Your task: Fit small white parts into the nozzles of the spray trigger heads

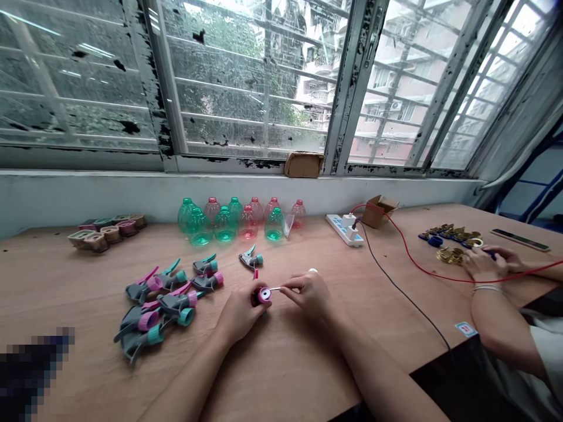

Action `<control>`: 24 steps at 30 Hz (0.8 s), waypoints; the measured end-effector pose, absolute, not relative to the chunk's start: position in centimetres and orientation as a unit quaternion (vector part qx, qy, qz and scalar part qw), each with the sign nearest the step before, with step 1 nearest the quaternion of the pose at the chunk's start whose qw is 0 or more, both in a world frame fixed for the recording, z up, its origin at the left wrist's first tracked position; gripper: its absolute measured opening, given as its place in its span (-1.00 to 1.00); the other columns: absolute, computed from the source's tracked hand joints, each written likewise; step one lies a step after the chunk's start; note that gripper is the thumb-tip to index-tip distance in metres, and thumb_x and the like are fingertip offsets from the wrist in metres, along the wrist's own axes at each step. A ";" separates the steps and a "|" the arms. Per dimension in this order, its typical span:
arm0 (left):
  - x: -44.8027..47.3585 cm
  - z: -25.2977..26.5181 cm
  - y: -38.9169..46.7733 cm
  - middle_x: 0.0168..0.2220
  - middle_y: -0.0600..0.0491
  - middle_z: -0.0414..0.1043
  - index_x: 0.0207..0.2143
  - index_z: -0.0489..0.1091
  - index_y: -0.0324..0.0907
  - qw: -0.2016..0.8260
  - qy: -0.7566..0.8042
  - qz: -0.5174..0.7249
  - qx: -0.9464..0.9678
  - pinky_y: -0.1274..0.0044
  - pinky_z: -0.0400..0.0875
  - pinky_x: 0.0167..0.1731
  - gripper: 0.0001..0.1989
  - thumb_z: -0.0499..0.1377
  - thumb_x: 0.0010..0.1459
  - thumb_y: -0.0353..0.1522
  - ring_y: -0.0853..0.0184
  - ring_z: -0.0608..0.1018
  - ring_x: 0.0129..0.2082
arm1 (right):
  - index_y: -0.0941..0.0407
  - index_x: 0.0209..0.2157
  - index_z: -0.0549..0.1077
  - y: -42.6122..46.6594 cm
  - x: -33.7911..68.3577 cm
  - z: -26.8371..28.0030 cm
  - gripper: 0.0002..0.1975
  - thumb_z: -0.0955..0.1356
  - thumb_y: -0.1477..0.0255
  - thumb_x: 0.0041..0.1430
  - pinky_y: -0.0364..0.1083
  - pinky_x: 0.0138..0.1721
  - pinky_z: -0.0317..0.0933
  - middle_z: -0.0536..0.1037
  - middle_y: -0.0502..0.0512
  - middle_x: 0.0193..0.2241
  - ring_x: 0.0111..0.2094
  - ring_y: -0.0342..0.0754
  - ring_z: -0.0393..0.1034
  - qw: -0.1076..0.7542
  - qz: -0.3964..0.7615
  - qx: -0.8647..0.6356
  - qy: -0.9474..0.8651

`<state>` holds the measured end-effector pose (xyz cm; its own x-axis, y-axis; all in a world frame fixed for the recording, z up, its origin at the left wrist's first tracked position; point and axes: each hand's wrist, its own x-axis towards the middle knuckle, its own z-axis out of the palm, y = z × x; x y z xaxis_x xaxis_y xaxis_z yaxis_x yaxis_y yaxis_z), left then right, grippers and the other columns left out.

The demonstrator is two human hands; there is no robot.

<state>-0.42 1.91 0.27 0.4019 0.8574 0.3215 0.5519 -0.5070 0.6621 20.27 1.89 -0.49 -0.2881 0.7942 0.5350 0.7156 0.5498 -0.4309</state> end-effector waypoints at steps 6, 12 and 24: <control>-0.3 0.0 2.0 -0.38 0.12 0.47 -0.24 0.39 -0.14 0.247 0.435 0.325 0.803 0.59 0.26 -0.39 -0.79 0.16 0.01 -0.36 0.36 0.46 -0.40 | 0.09 -0.35 0.62 2.0 20.1 -0.6 -0.80 0.35 0.33 0.15 -0.21 -0.51 0.05 0.55 0.05 -0.54 -0.55 -0.20 0.32 0.397 0.131 -0.444 -0.793; -0.4 0.1 2.0 -0.39 0.14 0.47 -0.23 0.39 -0.13 0.244 0.435 0.331 0.801 0.60 0.26 -0.37 -0.79 0.17 0.01 -0.39 0.37 0.47 -0.40 | 0.13 -0.38 0.62 2.4 20.3 -1.0 -0.82 0.37 0.36 0.11 -0.21 -0.51 0.08 0.56 0.06 -0.54 -0.55 -0.18 0.35 0.413 0.168 -0.442 -0.779; -0.4 0.4 1.8 -0.40 0.12 0.47 -0.24 0.39 -0.14 0.241 0.441 0.331 0.799 0.58 0.26 -0.38 -0.79 0.15 0.01 -0.39 0.36 0.46 -0.41 | 0.19 -0.46 0.61 2.7 20.7 -1.4 -0.78 0.38 0.33 0.06 -0.22 -0.58 0.03 0.52 0.06 -0.61 -0.60 -0.20 0.25 0.417 0.249 -0.436 -0.758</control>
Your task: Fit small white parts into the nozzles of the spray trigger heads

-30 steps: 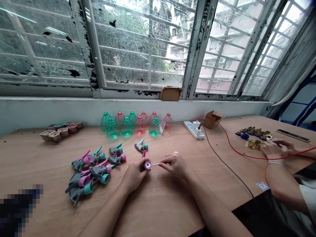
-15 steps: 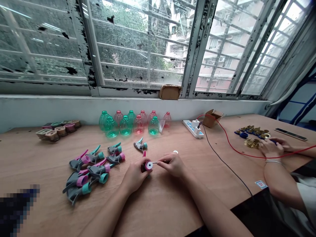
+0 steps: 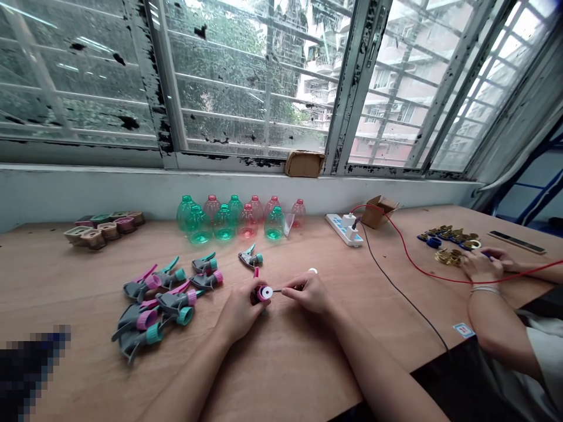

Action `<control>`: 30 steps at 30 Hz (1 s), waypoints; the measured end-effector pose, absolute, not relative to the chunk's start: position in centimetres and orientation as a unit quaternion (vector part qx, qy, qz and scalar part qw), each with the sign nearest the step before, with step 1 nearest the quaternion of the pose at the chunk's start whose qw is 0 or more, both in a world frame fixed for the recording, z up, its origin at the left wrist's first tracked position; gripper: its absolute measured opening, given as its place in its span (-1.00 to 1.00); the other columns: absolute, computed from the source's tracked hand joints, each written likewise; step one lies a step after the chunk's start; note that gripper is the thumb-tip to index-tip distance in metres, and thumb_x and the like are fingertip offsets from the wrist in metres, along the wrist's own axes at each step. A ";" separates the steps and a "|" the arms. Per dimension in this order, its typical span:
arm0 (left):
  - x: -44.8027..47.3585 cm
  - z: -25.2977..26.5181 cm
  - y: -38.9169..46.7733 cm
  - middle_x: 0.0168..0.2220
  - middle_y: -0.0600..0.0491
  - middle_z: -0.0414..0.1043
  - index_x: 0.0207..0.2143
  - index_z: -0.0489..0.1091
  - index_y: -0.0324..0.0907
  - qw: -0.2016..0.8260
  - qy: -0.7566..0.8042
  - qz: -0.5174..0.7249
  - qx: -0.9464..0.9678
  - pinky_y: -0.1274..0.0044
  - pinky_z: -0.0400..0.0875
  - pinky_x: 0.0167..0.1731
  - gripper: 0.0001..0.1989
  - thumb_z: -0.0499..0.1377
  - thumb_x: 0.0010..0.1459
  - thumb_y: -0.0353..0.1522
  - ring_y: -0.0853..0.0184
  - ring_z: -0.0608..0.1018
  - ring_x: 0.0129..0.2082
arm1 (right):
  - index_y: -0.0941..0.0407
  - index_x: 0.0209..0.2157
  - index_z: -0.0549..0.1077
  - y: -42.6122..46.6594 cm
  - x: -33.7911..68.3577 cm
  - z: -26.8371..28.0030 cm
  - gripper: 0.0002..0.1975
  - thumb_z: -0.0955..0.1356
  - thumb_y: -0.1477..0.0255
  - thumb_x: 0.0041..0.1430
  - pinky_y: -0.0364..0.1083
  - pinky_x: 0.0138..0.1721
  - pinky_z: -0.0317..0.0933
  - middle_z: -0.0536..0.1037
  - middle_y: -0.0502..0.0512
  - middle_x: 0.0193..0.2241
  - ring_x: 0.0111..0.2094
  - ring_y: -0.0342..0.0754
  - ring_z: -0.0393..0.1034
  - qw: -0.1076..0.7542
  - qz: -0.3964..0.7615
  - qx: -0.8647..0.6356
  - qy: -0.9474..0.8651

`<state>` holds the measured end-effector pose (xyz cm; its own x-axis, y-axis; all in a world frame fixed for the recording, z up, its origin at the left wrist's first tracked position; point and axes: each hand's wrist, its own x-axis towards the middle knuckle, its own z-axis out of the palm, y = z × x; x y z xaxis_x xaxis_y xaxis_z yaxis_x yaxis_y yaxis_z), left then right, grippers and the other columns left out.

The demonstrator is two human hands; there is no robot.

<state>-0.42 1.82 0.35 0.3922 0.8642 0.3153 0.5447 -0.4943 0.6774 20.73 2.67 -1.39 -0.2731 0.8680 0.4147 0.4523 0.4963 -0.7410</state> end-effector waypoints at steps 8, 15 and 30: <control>-0.4 0.4 1.8 -0.43 0.12 0.46 -0.27 0.40 -0.15 0.244 0.433 0.335 0.801 0.58 0.26 -0.40 -0.81 0.13 0.02 -0.37 0.36 0.45 -0.43 | 0.22 -0.56 0.56 2.9 20.8 -1.4 -0.70 0.38 0.27 0.03 -0.22 -0.61 -0.03 0.41 0.01 -0.70 -0.63 -0.23 0.13 0.428 0.306 -0.437 -0.729; -0.4 0.2 1.9 -0.42 0.13 0.46 -0.26 0.40 -0.15 0.239 0.431 0.334 0.803 0.60 0.26 -0.40 -0.81 0.13 0.01 -0.41 0.37 0.46 -0.42 | 0.23 -0.55 0.56 3.1 20.5 -1.8 -0.66 0.37 0.23 0.03 -0.22 -0.62 -0.03 0.42 0.01 -0.69 -0.63 -0.23 0.14 0.421 0.308 -0.447 -0.726; -0.3 0.4 1.6 -0.42 0.13 0.46 -0.27 0.40 -0.14 0.239 0.435 0.333 0.802 0.59 0.25 -0.40 -0.82 0.14 0.01 -0.39 0.36 0.46 -0.42 | 0.16 -0.46 0.60 2.2 19.5 -1.3 -0.75 0.37 0.29 0.08 -0.20 -0.54 0.13 0.58 0.09 -0.54 -0.55 -0.14 0.33 0.444 0.223 -0.452 -0.741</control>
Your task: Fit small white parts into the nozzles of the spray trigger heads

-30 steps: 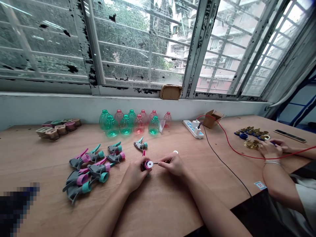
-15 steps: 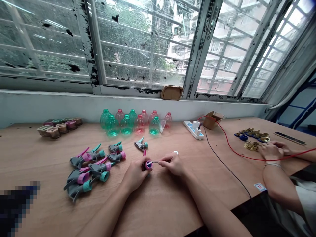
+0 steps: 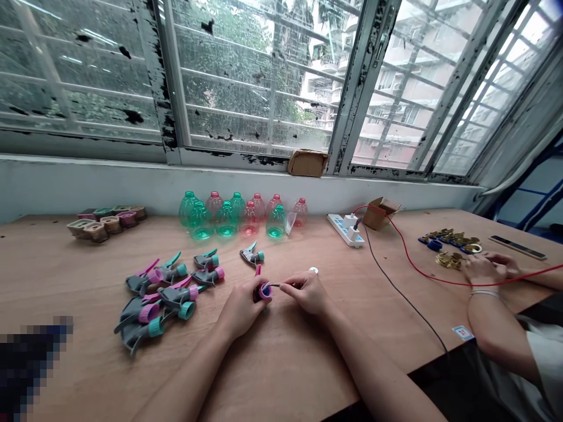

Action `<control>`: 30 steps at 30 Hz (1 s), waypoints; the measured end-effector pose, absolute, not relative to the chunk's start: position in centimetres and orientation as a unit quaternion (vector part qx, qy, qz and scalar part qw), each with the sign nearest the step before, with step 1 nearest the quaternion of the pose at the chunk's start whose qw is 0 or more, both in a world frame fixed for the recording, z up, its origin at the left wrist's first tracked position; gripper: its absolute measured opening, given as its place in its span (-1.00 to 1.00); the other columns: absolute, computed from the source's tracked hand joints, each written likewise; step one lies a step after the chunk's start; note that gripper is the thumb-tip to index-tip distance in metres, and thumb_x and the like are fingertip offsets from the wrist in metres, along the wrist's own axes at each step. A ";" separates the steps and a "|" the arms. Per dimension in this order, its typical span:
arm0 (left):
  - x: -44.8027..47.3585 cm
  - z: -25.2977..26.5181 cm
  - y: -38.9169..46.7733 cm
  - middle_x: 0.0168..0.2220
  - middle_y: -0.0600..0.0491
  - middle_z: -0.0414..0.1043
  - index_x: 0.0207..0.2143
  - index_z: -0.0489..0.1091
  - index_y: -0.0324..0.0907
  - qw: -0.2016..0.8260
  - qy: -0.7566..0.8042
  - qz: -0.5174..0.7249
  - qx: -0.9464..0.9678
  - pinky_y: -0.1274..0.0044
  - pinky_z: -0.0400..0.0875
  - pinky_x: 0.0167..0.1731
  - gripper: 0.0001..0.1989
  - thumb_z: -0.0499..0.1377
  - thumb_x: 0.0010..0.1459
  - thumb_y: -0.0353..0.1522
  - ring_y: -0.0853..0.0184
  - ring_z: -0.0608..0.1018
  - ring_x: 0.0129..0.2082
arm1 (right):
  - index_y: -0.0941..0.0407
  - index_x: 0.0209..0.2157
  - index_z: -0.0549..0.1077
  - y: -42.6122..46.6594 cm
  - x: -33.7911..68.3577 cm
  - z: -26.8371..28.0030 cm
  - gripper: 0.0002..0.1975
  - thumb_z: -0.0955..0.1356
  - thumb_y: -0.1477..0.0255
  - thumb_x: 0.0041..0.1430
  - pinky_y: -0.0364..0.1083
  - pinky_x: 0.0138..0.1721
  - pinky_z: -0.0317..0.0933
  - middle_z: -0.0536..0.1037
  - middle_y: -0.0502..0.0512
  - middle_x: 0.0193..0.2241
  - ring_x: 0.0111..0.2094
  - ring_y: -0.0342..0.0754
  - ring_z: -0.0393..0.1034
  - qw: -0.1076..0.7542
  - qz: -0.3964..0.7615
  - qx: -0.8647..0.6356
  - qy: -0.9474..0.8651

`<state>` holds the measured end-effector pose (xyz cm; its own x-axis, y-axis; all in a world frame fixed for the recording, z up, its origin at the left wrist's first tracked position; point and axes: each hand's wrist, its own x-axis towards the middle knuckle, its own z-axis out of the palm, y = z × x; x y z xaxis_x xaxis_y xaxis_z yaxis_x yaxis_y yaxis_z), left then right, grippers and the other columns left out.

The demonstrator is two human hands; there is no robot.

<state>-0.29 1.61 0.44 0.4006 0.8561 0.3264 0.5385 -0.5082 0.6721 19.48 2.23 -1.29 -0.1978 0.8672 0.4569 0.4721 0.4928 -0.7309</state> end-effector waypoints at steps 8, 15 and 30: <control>-0.4 0.2 1.8 -0.39 0.11 0.48 -0.23 0.40 -0.15 0.242 0.440 0.329 0.800 0.58 0.26 -0.39 -0.79 0.14 0.02 -0.38 0.35 0.47 -0.41 | 0.15 -0.39 0.61 2.3 19.3 -1.5 -0.79 0.38 0.33 0.07 -0.19 -0.51 0.14 0.59 0.10 -0.51 -0.53 -0.14 0.36 0.446 0.230 -0.435 -0.747; -0.6 0.4 1.9 -0.32 0.08 0.49 -0.19 0.39 -0.13 0.242 0.444 0.333 0.796 0.55 0.31 -0.30 -0.76 0.13 0.03 -0.39 0.32 0.49 -0.33 | 0.19 -0.47 0.59 3.1 20.4 -1.8 -0.72 0.38 0.26 0.03 -0.21 -0.54 0.11 0.52 0.06 -0.58 -0.55 -0.16 0.29 0.483 0.318 -0.442 -0.686; -0.8 1.0 1.8 -0.33 0.08 0.50 -0.26 0.42 -0.14 0.218 0.431 0.330 0.811 0.56 0.26 -0.31 -0.78 0.12 -0.01 -0.45 0.32 0.49 -0.32 | 0.24 -0.51 0.56 4.8 33.9 -0.3 -0.59 0.32 0.16 0.03 -0.19 -0.59 -0.06 0.44 0.04 -0.64 -0.63 -0.21 0.12 0.323 0.209 -0.620 -0.684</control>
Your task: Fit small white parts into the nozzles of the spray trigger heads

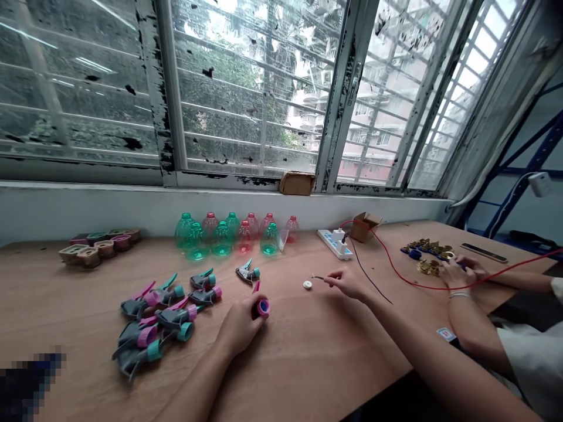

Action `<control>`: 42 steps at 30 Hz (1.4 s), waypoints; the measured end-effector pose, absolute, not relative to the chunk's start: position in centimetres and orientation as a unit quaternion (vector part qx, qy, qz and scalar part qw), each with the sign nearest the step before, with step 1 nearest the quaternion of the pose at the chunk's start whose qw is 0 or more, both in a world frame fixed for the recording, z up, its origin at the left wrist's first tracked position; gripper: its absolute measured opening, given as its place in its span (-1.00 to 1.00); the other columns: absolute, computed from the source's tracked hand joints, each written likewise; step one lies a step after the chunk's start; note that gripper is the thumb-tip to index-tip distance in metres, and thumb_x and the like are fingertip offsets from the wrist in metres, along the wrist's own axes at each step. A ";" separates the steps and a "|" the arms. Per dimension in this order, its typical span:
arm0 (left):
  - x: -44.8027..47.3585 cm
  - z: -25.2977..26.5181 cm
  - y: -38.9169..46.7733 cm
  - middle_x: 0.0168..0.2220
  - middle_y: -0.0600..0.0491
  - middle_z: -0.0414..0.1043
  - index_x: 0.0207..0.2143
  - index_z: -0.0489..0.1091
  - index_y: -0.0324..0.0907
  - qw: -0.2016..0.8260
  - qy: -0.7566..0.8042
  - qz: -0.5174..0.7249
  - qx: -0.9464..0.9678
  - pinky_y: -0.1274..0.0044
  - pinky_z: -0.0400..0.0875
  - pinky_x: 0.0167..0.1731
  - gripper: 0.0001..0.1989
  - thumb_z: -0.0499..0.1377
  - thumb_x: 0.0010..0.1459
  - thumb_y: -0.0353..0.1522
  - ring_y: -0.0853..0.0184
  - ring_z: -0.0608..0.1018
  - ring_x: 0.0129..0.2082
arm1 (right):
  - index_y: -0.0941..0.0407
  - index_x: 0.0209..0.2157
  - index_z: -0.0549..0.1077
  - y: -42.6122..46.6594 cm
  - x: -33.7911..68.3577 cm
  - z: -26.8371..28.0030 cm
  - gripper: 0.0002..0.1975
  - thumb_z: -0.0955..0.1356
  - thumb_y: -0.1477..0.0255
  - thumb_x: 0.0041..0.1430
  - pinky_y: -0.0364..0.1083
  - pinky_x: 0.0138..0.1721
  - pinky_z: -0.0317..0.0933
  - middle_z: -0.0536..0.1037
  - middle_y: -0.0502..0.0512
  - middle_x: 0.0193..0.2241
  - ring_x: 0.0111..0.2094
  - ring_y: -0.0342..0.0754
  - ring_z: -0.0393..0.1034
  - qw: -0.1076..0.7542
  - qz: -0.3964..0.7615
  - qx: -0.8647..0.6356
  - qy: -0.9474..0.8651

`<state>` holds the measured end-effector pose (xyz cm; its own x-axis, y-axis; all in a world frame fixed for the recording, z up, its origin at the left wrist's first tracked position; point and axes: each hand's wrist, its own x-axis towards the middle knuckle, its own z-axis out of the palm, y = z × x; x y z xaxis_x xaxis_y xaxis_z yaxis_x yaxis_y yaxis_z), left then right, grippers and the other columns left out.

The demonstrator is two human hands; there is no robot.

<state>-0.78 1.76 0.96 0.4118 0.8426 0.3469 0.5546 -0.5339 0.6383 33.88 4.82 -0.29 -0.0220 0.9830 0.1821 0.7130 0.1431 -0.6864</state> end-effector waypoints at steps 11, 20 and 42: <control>-0.6 1.2 1.7 -0.33 0.07 0.50 -0.26 0.42 -0.13 0.228 0.434 0.322 0.810 0.54 0.26 -0.30 -0.79 0.13 -0.01 -0.43 0.30 0.48 -0.31 | 0.15 -0.43 0.62 5.4 32.4 1.4 -0.68 0.33 0.21 0.06 -0.16 -0.57 0.00 0.59 0.12 -0.53 -0.57 -0.11 0.30 0.216 0.101 -0.613 -0.753; -0.8 0.9 2.0 -0.32 0.08 0.49 -0.25 0.41 -0.13 0.218 0.422 0.322 0.819 0.55 0.25 -0.30 -0.78 0.12 0.00 -0.45 0.32 0.48 -0.32 | 0.07 -0.44 0.62 6.2 31.4 3.1 -0.72 0.32 0.25 0.13 -0.15 -0.56 -0.04 0.59 0.13 -0.51 -0.55 -0.11 0.34 0.085 -0.036 -0.621 -0.778; -0.6 0.8 2.0 -0.27 0.07 0.51 -0.22 0.44 -0.13 0.218 0.431 0.309 0.819 0.56 0.29 -0.27 -0.76 0.14 0.00 -0.43 0.31 0.50 -0.27 | 0.14 -0.38 0.59 7.1 27.3 6.8 -0.85 0.36 0.41 0.07 -0.14 -0.37 0.15 0.58 0.27 -0.38 -0.33 0.04 0.47 -0.146 -0.154 -0.537 -0.816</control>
<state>-0.65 2.01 0.84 0.4366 0.8413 0.3188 0.5715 -0.5330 0.6240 27.30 7.12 6.79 -0.3800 0.9221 -0.0732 0.8317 0.3752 0.4093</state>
